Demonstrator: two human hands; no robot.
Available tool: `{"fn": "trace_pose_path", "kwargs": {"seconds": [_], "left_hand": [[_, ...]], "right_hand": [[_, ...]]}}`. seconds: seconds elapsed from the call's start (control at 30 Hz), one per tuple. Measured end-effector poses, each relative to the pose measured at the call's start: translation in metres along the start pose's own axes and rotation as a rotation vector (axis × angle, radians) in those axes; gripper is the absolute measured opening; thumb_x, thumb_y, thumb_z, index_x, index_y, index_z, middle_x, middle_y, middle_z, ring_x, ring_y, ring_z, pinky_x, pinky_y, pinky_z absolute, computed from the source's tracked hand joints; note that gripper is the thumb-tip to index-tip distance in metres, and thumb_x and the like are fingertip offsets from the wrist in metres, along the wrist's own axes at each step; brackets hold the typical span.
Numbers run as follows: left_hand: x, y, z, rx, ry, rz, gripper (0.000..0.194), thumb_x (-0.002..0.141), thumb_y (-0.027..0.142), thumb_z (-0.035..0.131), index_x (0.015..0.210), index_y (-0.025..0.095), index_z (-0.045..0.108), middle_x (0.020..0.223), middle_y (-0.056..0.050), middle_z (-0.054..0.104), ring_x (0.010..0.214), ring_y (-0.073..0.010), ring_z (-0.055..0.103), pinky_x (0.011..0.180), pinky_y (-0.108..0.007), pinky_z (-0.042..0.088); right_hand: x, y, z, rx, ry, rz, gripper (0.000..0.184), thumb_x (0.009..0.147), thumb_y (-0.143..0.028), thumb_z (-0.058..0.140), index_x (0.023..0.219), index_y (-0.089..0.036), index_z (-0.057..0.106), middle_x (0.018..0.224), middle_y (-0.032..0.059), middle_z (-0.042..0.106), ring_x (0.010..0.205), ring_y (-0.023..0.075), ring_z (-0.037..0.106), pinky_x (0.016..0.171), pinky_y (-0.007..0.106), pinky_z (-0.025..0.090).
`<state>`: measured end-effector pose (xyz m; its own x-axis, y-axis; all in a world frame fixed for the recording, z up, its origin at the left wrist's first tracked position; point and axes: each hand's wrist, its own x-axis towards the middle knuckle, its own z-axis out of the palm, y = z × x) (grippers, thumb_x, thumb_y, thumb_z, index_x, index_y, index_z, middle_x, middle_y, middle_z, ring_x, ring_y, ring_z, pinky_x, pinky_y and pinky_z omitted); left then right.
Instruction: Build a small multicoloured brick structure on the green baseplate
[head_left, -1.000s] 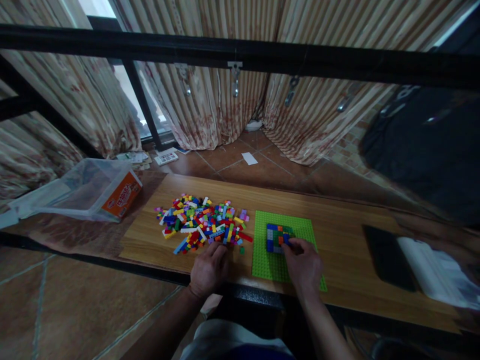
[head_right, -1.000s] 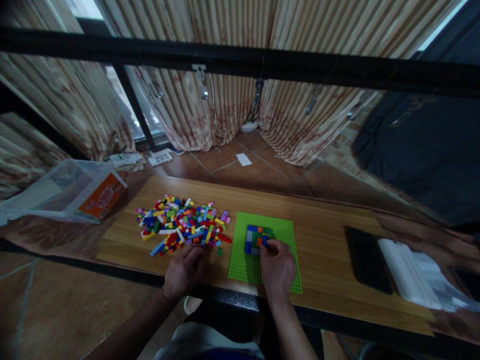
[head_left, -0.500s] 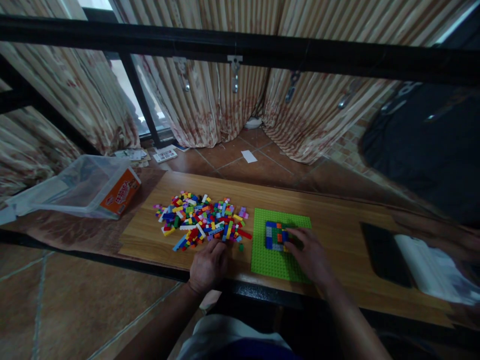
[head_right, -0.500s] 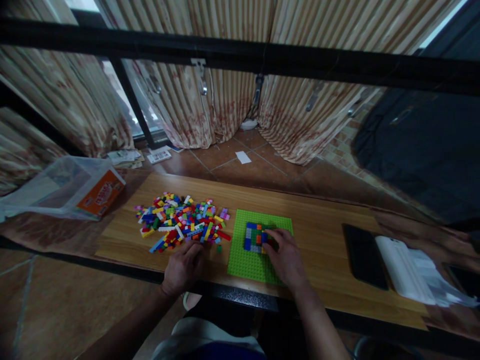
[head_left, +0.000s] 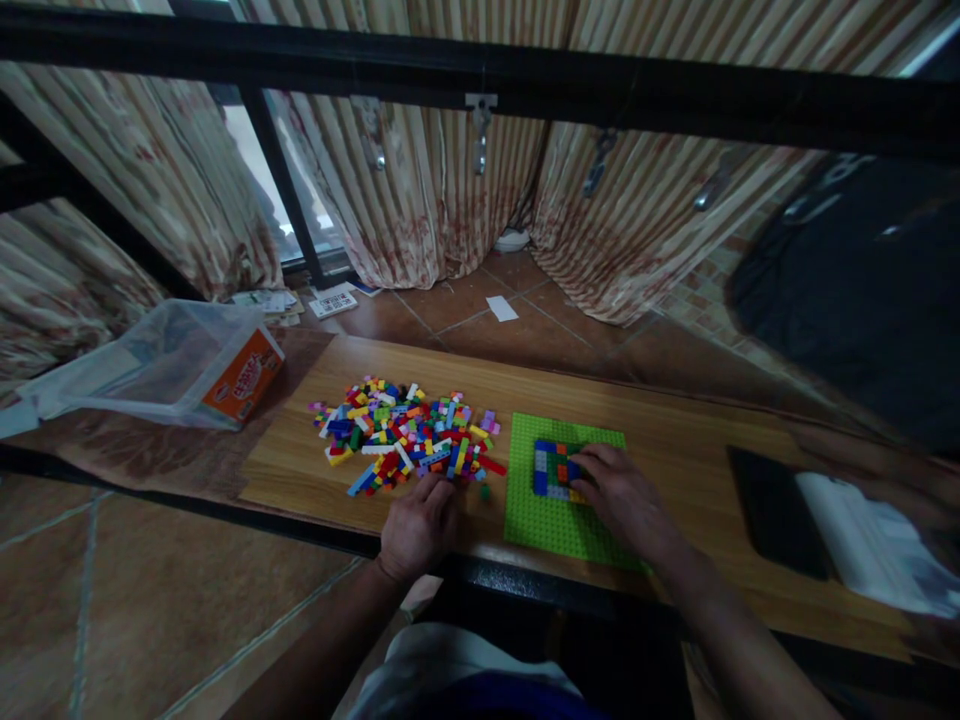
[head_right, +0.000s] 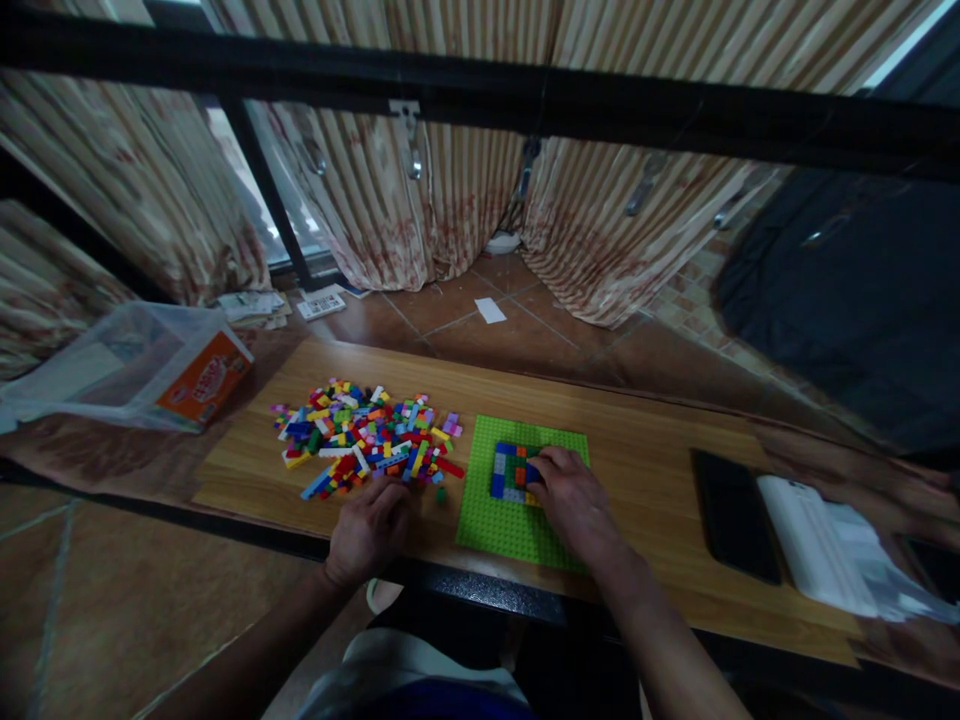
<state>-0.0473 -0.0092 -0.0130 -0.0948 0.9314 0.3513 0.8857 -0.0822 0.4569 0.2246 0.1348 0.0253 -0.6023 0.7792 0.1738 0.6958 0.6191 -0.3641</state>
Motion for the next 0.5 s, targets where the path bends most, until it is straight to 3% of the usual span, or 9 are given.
{"fn": "trace_pose_path", "kwargs": {"seconds": [0.27,0.5], "left_hand": [[0.0007,0.0017,-0.0020,-0.024,-0.013,-0.002,0.015,0.089,0.014,0.045,0.083,0.020,0.058,0.090,-0.006,0.064,0.080,-0.0164,0.064,0.070,-0.026,0.051],[0.0008,0.0022,-0.0020,0.004,-0.001,0.009,0.015,0.089,0.014,0.045,0.082,0.019,0.057,0.087,-0.006,0.063,0.078,-0.0171,0.063,0.068,-0.027,0.050]], "right_hand": [[-0.0023,0.0026,0.0051,0.000,0.020,0.027,0.026,0.084,-0.029,0.056,0.106,-0.024,0.069,0.111,0.0077,0.065,0.104,0.0261,0.059,0.095,0.046,0.049],[-0.0083,0.0072,0.0088,0.192,0.138,0.238,0.036,0.084,-0.045,0.056,0.109,-0.022,0.067,0.113,0.0092,0.066,0.103,0.0255,0.062,0.092,0.045,0.049]]}}
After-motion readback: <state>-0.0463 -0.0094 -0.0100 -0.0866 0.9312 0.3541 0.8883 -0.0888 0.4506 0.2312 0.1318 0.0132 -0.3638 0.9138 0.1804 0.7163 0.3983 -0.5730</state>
